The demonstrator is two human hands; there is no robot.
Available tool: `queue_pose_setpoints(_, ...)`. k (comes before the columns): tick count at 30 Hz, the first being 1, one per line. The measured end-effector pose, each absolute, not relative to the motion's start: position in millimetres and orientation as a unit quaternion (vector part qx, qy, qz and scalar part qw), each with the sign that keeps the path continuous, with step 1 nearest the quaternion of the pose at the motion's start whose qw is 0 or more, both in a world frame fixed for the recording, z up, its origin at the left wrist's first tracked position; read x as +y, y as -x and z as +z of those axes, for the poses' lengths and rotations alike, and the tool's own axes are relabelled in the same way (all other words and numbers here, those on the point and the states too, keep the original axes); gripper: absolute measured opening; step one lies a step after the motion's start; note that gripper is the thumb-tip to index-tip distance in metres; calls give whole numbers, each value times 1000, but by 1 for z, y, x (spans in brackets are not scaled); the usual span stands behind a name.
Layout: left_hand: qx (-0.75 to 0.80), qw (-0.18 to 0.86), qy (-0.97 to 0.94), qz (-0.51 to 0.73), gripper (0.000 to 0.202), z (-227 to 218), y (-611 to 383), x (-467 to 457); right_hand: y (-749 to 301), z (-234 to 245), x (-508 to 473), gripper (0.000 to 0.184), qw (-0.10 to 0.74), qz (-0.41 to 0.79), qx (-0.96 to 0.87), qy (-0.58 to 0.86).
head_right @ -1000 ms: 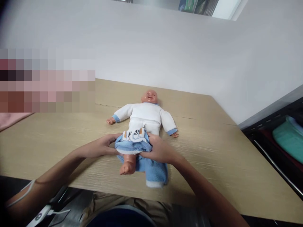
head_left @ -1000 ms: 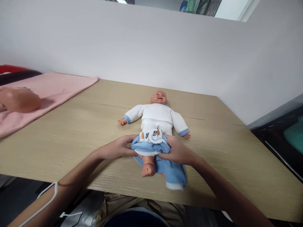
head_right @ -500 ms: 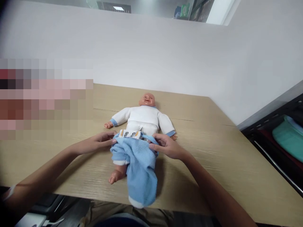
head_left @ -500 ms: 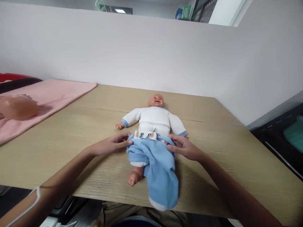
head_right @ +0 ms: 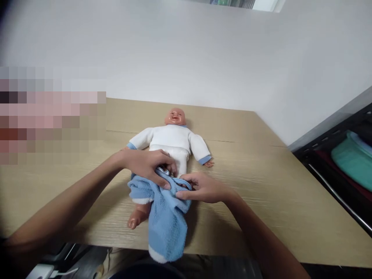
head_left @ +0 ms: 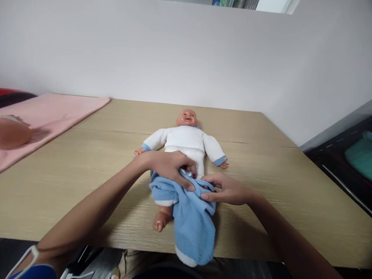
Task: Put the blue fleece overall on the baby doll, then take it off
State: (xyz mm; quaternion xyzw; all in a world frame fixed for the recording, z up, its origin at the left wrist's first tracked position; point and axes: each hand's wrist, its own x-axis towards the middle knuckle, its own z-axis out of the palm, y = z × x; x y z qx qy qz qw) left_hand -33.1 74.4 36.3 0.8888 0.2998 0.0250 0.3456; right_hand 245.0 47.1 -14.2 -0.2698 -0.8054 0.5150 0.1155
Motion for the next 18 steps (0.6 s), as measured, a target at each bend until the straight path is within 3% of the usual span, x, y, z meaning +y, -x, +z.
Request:
queue_pose_setpoints(4,211,445,-870,-10,38,34,28,91,-250,-16,42,50,161,643,-711,235)
queue_pose_setpoints(9,201,547,-810,68,33,32,36,95,-249,-20,34,56,265,653,-644,296)
queue_pose_setpoints(14,203,608,-756,129,28,24,37,93,-250,-14,36,69,182,676,-663,267)
queue_pose_setpoints(16,198,633,-739,116,32,21,39,93,-253,-12,39,57,152,680,-673,250)
queue_pose_setpoints(18,170,674,-712,99,44,18,42,96,-256,-12,41,45,173,677,-671,247)
